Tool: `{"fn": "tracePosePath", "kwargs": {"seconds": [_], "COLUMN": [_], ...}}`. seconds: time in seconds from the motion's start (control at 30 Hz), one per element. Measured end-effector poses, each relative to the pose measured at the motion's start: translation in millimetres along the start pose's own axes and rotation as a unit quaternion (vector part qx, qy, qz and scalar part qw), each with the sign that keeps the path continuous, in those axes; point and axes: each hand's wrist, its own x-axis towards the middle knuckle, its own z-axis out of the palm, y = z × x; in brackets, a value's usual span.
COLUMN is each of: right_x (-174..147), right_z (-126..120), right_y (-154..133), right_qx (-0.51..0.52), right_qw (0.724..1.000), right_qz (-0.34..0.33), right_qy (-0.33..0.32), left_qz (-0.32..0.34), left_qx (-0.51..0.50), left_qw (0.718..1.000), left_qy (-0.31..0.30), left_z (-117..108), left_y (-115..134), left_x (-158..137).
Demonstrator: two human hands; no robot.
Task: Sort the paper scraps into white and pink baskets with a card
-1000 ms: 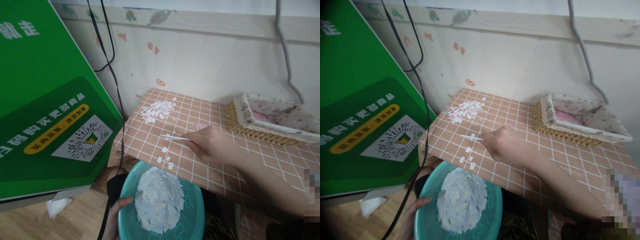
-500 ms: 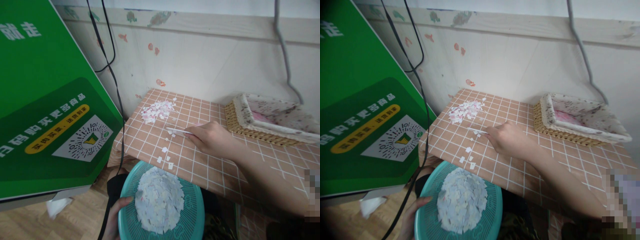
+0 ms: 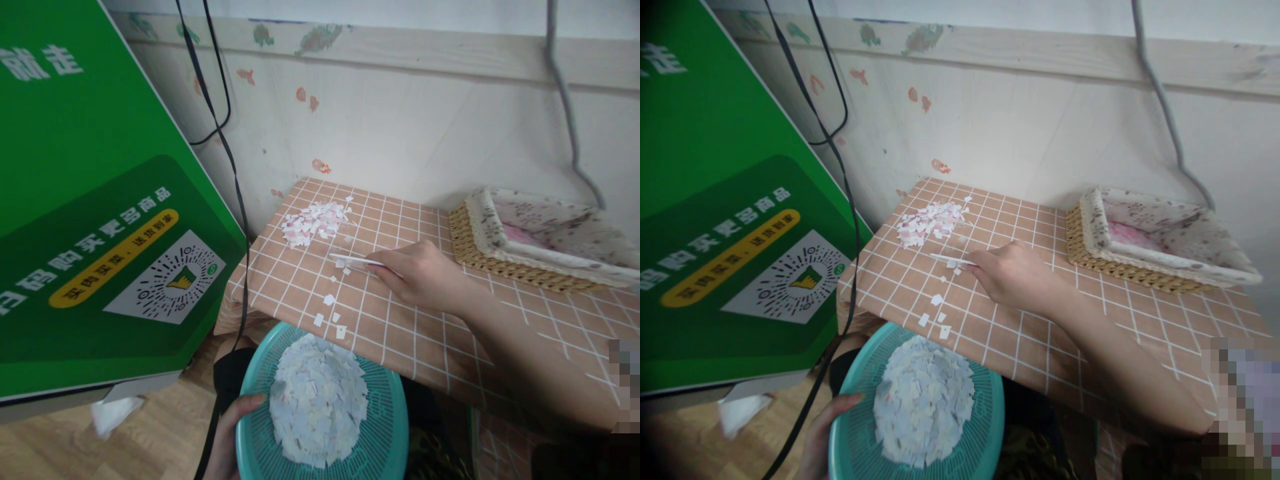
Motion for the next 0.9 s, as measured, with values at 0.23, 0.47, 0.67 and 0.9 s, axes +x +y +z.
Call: {"fn": "tracePosePath", "kwargs": {"seconds": [0.23, 0.47, 0.67, 0.9], "right_x": [-1.0, -1.2, -0.6, 0.9], "right_z": [1.2, -1.9, 2.6, 5.9], "right_y": [3.7, 2.1, 6.0, 10.8], "right_qx": [0.002, 0.038, 0.021, 0.003], "right_qw": [1.0, 0.999, 1.0, 1.0], "right_qz": [-0.004, -0.028, -0.017, -0.011], "right_qy": [0.007, -0.013, -0.016, -0.003], "left_qz": [0.013, -0.001, -0.004, -0.012], "left_qx": [0.003, -0.002, -0.006, -0.015], "left_qw": [1.0, 1.0, 1.0, 1.0], "left_qy": [0.005, 0.009, 0.01, 0.006], "left_z": [1.9, 8.0, 5.4, 5.4], "left_y": [1.9, 2.7, 1.4, 1.0], "left_x": [-1.2, -5.9, -5.4, -4.9]}}
